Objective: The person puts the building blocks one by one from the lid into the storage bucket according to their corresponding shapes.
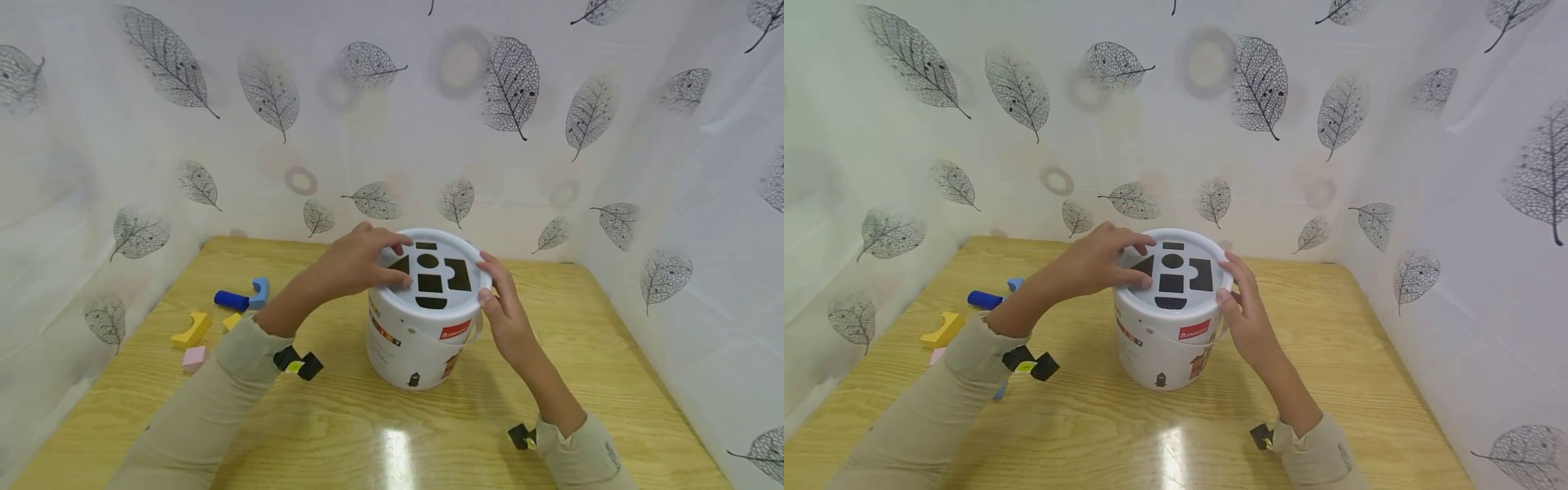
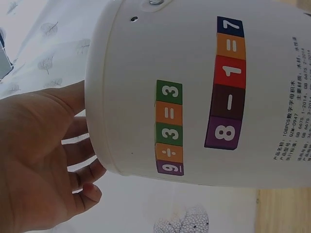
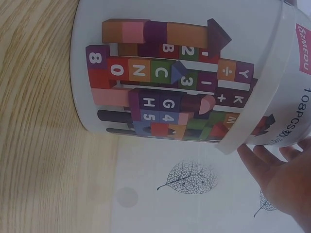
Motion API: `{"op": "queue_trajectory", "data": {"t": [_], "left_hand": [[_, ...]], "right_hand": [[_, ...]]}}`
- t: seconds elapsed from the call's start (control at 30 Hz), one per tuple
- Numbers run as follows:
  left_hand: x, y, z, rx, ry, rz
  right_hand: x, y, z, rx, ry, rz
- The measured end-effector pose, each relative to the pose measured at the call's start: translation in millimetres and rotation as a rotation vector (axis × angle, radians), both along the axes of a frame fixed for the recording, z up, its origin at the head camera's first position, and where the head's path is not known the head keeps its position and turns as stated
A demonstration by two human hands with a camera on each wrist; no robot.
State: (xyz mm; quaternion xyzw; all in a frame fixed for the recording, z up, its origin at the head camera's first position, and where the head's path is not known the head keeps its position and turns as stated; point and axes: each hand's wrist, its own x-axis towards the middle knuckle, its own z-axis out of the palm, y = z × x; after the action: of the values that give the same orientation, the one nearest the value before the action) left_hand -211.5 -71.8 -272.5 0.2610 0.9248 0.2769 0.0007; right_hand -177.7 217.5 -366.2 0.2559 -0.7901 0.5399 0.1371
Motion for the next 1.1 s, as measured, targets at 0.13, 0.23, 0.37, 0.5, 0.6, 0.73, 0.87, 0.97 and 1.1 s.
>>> {"op": "queue_trajectory", "data": {"t": [0.13, 0.23, 0.37, 0.5, 0.6, 0.73, 0.87, 0.97, 1.1], "left_hand": [[2.0, -7.0, -3.5, 0.063, 0.006, -0.010], [3.9, -15.2, -8.0, 0.118, 0.019, -0.021], [10.0, -28.8, -14.3, 0.171, 0.048, -0.008], [20.9, -43.4, -18.6, 0.218, 0.058, 0.019], [28.8, -53.9, -21.4, 0.244, 0.053, 0.039], [36.9, -68.8, -27.4, 0.256, 0.041, 0.075], [43.8, -85.2, -36.4, 0.290, 0.044, 0.094], [49.5, -97.1, -44.8, 0.320, 0.040, 0.114], [59.6, -112.2, -58.0, 0.317, 0.019, 0.148]], "right_hand": [[0.7, -0.6, 0.6, -0.004, -0.003, -0.002], [1.0, -0.9, 0.6, -0.006, -0.003, -0.004], [1.1, -1.5, 0.8, -0.008, -0.005, -0.001], [0.8, -1.9, 1.0, -0.011, -0.004, 0.007], [0.9, -1.5, 1.1, -0.014, -0.001, 0.005], [1.3, -0.8, 1.3, -0.009, -0.006, -0.001], [1.1, -0.9, 1.2, -0.003, -0.011, 0.001], [1.1, -1.3, 1.4, -0.004, -0.014, 0.004], [1.9, -1.8, 2.4, -0.005, -0.018, 0.007]]}}
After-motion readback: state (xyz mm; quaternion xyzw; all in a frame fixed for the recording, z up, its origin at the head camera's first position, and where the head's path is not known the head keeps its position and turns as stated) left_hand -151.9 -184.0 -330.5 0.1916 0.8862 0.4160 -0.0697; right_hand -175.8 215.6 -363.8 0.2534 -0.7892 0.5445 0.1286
